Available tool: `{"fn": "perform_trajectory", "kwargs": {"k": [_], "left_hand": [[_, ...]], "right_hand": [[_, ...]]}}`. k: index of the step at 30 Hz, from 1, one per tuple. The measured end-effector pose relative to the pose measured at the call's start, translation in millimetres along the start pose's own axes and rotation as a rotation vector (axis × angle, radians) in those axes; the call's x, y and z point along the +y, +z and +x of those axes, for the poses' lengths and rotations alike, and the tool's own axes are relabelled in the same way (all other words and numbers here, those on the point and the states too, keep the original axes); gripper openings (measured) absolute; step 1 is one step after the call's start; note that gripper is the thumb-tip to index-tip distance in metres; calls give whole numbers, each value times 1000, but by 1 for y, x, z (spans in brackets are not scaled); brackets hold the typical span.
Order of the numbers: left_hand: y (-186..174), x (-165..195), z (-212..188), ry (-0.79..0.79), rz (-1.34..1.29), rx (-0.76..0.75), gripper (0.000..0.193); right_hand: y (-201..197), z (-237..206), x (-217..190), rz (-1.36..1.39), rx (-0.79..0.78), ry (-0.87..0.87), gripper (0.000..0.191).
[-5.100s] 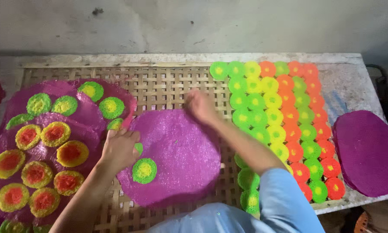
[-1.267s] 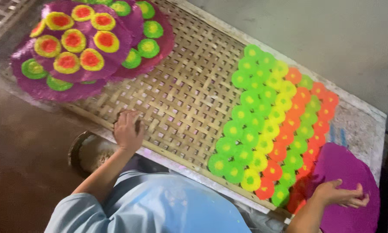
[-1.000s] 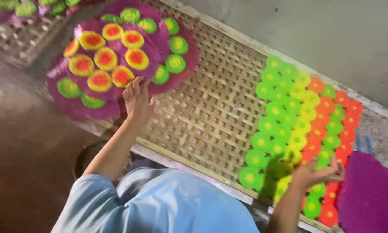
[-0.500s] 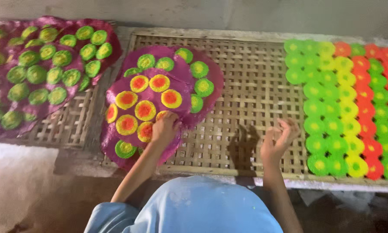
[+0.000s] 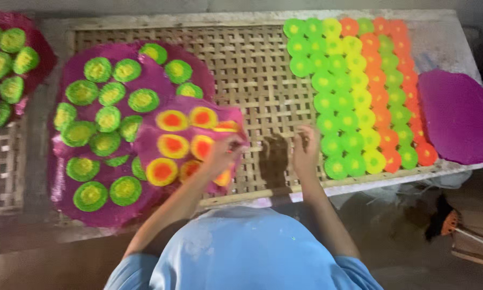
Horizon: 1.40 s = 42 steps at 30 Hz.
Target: The person peels round colorful dried discs off pink plastic sheets and places them one by one onto a woven bamboo tray, arranging them in neat rows by color. They reposition the plastic sheets and trays as they work through the discs.
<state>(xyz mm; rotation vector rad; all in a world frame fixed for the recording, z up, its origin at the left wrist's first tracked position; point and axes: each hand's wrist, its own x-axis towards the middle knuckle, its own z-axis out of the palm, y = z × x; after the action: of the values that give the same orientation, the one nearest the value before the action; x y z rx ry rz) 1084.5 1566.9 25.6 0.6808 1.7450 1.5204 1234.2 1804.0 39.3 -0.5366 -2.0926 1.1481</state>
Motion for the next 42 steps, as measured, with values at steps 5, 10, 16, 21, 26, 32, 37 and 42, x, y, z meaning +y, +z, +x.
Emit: {"fn": "perform_trajectory", "kwargs": {"k": [5,10,16,21,26,32,37,42], "left_hand": [[76,-1,11,203,280,-81,48],[17,-5,13,187,610,292,35],[-23,-2,59,-6,1038,469,37],[-21,-20,85,6,987,405,30],[-14,-46,100,-130,619,356,35],[-10,-64,116,-76,-84,377,36],[-5,-66,116,47,-145,313,33],[-6,-53,114,48,-210,323,34]], "right_hand": [[22,18,20,-47,-413,236,26],[49,37,3,-420,-434,-282,36],[77,31,6,-593,-601,-294,33],[67,37,79,-332,-480,4,17],[4,102,130,599,-179,930,30],[0,168,116,575,-88,668,39],[23,187,114,-98,-14,156,37],[22,189,116,-492,79,-129,34]]}}
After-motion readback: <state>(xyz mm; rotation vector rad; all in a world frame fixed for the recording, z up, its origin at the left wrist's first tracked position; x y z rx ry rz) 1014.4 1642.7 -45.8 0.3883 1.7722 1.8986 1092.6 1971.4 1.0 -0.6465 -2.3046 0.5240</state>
